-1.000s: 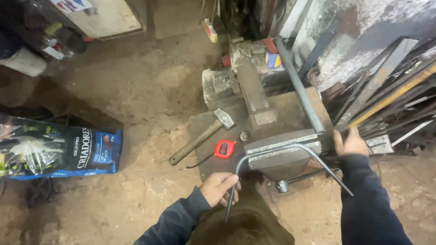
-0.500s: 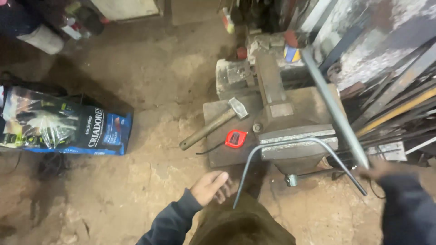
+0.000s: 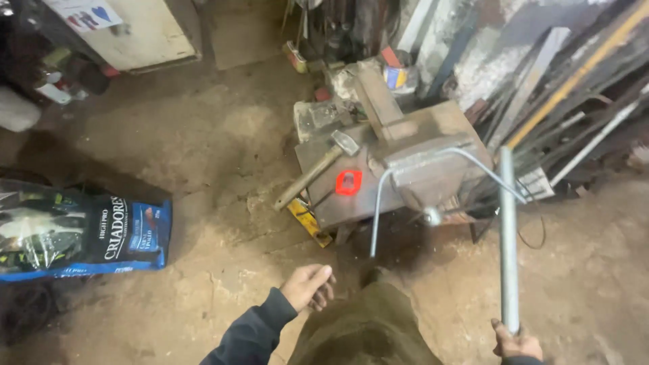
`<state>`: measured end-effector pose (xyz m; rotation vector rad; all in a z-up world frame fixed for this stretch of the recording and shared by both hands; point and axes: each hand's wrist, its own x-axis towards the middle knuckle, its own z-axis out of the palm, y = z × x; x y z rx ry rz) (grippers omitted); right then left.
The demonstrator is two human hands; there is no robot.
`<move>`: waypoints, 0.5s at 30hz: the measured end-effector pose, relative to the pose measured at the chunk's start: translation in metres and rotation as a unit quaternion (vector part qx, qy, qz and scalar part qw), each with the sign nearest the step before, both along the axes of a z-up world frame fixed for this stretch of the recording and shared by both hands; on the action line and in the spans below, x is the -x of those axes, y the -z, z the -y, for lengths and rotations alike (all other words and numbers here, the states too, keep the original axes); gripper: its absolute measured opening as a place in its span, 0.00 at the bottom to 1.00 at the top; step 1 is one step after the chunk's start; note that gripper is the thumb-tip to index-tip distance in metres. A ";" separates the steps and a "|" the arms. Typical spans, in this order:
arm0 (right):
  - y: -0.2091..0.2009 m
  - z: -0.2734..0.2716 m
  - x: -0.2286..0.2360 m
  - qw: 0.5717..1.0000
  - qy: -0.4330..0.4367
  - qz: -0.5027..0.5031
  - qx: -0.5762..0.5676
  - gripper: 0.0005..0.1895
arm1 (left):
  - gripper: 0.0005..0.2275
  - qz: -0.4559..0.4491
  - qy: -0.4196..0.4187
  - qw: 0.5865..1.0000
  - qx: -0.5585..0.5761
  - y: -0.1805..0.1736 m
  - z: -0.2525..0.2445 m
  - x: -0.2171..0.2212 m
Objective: Bending a metal rod using a vice and a pipe for leverage to match a template.
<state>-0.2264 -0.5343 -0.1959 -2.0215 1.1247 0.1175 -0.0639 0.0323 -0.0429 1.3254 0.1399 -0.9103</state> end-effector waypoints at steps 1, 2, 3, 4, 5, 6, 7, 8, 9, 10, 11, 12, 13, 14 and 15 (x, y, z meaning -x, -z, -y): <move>-0.016 -0.021 0.021 0.999 0.050 -0.019 0.004 0.27 | 0.18 -0.006 0.017 1.000 0.003 0.008 -0.001 0.012; -0.024 -0.038 0.041 0.998 0.062 -0.019 0.005 0.27 | 0.18 -0.006 0.029 1.000 0.004 0.012 0.006 0.025; -0.031 -0.054 0.059 0.996 0.053 0.011 0.074 0.25 | 0.17 0.009 0.067 0.998 -0.001 0.016 0.013 0.038; -0.039 -0.067 0.068 0.988 0.040 0.045 0.144 0.23 | 0.17 0.030 0.100 0.994 -0.006 0.018 0.022 0.048; -0.051 -0.088 0.068 0.987 0.048 0.049 0.146 0.23 | 0.17 0.035 0.108 0.994 -0.004 0.022 0.033 0.054; -0.062 -0.110 0.071 0.982 0.090 0.151 0.073 0.21 | 0.18 0.172 0.158 0.972 -0.017 0.026 0.042 0.065; -0.073 -0.132 0.073 0.959 0.130 0.252 0.001 0.19 | 0.20 0.306 0.204 0.929 -0.029 0.030 0.051 0.076; -0.097 -0.141 0.065 0.959 0.134 0.250 0.002 0.19 | 0.20 0.305 0.207 0.929 -0.028 -0.006 0.062 0.081; -0.121 -0.149 0.056 0.950 0.036 0.311 -0.002 0.18 | 0.24 0.361 0.204 0.910 -0.032 -0.041 0.073 0.087; -0.143 -0.155 0.040 0.927 -0.068 0.369 -0.007 0.17 | 0.30 0.419 0.195 0.886 -0.037 -0.076 0.085 0.089; -0.181 -0.171 0.023 0.926 -0.069 0.371 -0.008 0.17 | 0.30 0.420 0.194 0.886 -0.038 -0.083 0.092 0.095; -0.219 -0.186 -0.001 0.880 -0.077 0.445 -0.146 0.17 | 0.35 0.510 0.149 0.846 -0.037 -0.092 0.100 0.099; -0.258 -0.203 -0.023 0.812 -0.085 0.505 -0.281 0.18 | 0.40 0.595 0.103 0.796 -0.037 -0.101 0.107 0.103; -0.267 -0.216 -0.030 0.809 -0.096 0.504 -0.287 0.18 | 0.40 0.597 0.092 0.795 -0.044 -0.092 0.103 0.109; -0.275 -0.229 -0.037 0.797 -0.175 0.499 -0.292 0.16 | 0.32 0.523 0.093 0.836 -0.136 -0.082 0.099 0.114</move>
